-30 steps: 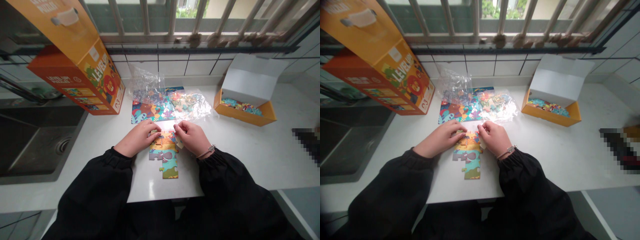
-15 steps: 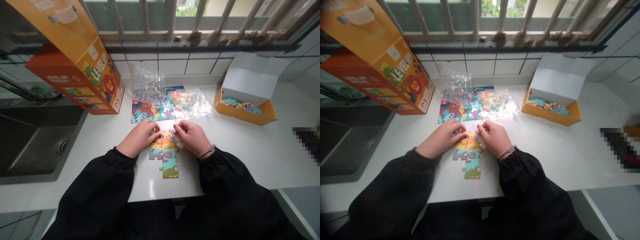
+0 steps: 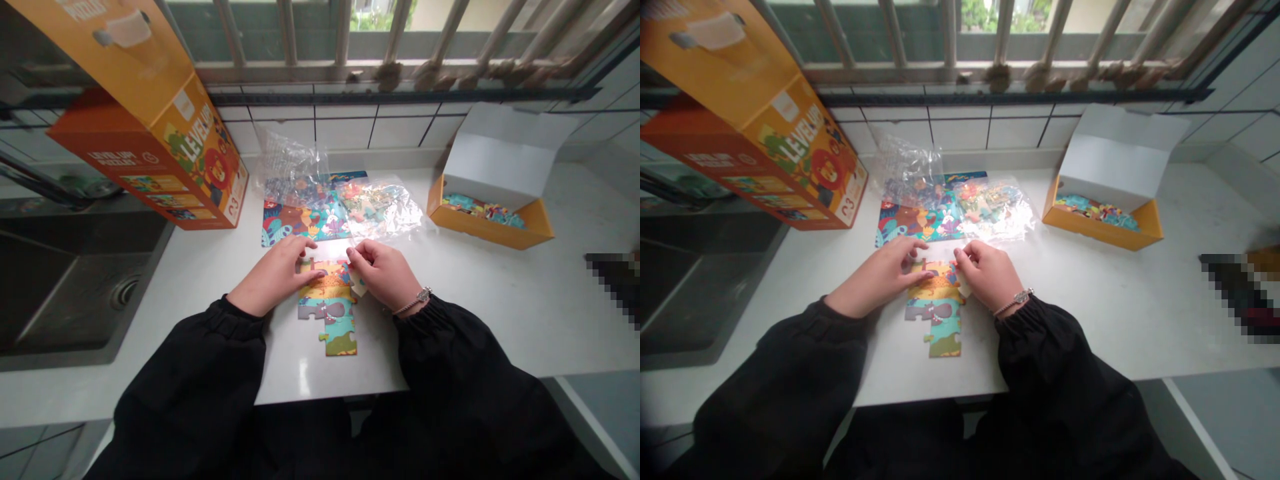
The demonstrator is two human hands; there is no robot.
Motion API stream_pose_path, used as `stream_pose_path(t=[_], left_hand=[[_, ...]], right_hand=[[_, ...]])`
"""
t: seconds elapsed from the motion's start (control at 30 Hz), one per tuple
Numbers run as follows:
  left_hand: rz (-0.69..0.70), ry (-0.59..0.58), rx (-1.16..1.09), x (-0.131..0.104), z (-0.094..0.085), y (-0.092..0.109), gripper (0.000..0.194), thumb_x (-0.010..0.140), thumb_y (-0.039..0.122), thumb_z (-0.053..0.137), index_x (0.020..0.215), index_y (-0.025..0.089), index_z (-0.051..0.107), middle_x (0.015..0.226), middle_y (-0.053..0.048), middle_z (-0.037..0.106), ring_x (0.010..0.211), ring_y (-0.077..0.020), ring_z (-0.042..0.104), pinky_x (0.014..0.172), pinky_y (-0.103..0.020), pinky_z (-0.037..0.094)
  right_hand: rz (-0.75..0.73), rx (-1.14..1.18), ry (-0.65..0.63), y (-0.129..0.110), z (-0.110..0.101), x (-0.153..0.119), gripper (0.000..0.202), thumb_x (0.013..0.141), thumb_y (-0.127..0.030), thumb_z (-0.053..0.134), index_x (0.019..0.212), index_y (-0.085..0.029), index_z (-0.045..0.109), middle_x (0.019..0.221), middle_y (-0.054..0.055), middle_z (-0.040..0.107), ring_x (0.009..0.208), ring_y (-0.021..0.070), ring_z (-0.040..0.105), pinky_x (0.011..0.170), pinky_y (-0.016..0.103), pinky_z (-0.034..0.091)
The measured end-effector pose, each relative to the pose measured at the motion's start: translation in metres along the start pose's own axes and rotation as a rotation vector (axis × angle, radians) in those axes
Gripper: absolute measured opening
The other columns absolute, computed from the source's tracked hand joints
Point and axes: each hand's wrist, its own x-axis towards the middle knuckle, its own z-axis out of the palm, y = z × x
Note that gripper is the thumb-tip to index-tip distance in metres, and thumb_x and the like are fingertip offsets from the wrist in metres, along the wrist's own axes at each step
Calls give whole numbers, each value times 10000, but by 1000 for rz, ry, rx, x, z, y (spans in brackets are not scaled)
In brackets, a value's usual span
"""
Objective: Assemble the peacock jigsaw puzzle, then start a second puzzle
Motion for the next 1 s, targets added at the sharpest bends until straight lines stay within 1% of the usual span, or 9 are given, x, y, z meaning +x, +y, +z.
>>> stream_pose_path(t=[0.1, 0.33, 0.4, 0.57, 0.63, 0.7, 0.8, 0.87, 1.0], left_hand=[[38, -40, 31, 0, -1, 0, 416, 927, 473, 837, 1218, 224, 676, 1158, -72, 667, 1015, -254, 644, 929, -402, 538], [72, -25, 35, 1, -1, 0, 393, 948, 478, 806, 1225, 231, 676, 1164, -75, 671, 1073, -267, 642, 949, -412, 533], [62, -12, 12, 1, -1, 1, 371, 958, 474, 793, 1214, 228, 683, 1156, -72, 676, 1045, -254, 650, 944, -402, 537], [-22, 39, -182, 0, -5, 14, 337, 1042, 521, 660, 1188, 228, 741, 1062, -47, 714, 889, -192, 652, 781, -327, 533], [-41, -6, -285, 0, -3, 19, 382, 1043, 574, 639, 1158, 232, 764, 984, -30, 732, 830, -178, 642, 724, -309, 517], [-53, -97, -415, -1, 1, 22, 408, 1019, 610, 656, 1069, 220, 769, 909, -20, 733, 779, -168, 634, 685, -298, 510], [-87, -199, -597, -1, 8, 25, 406, 982, 604, 700, 940, 201, 726, 821, -16, 707, 711, -156, 628, 626, -285, 498], [-122, -202, -681, -1, 10, 26, 388, 968, 585, 728, 921, 200, 705, 826, -22, 722, 701, -154, 642, 623, -285, 507], [-163, -184, -792, -1, 5, 28, 371, 953, 568, 767, 947, 203, 699, 942, -53, 790, 781, -172, 710, 705, -307, 563]], right_hand=[[9, 26, 6, 0, 0, 0, 374, 1041, -517, 580, 810, -235, 662, 738, 5, 692, 693, 178, 619, 660, 310, 385], [23, 134, -17, 1, 0, 2, 428, 1041, -579, 564, 812, -232, 667, 699, 3, 657, 664, 175, 591, 631, 306, 401], [23, 164, -23, 2, 0, 2, 437, 1040, -594, 564, 825, -229, 670, 709, 3, 660, 661, 173, 589, 630, 306, 412], [31, 259, -44, 4, 1, 3, 448, 1024, -636, 585, 869, -226, 676, 761, 18, 697, 673, 176, 588, 633, 303, 445], [20, 310, -59, 3, 2, 2, 433, 1011, -634, 609, 881, -227, 677, 775, 16, 701, 689, 176, 594, 639, 300, 459], [-11, 364, -86, 1, 3, 2, 418, 1003, -630, 627, 900, -228, 680, 800, 13, 711, 714, 175, 612, 658, 298, 479], [-52, 396, -125, -2, 3, 0, 431, 1007, -648, 624, 926, -229, 684, 838, 19, 730, 754, 179, 640, 699, 302, 506], [-57, 395, -138, -4, 4, 0, 454, 1002, -677, 625, 945, -231, 686, 866, 28, 737, 768, 181, 649, 708, 303, 512], [-50, 440, -169, -6, 1, -1, 484, 948, -709, 693, 1052, -236, 693, 910, 43, 733, 714, 170, 611, 643, 294, 491]])
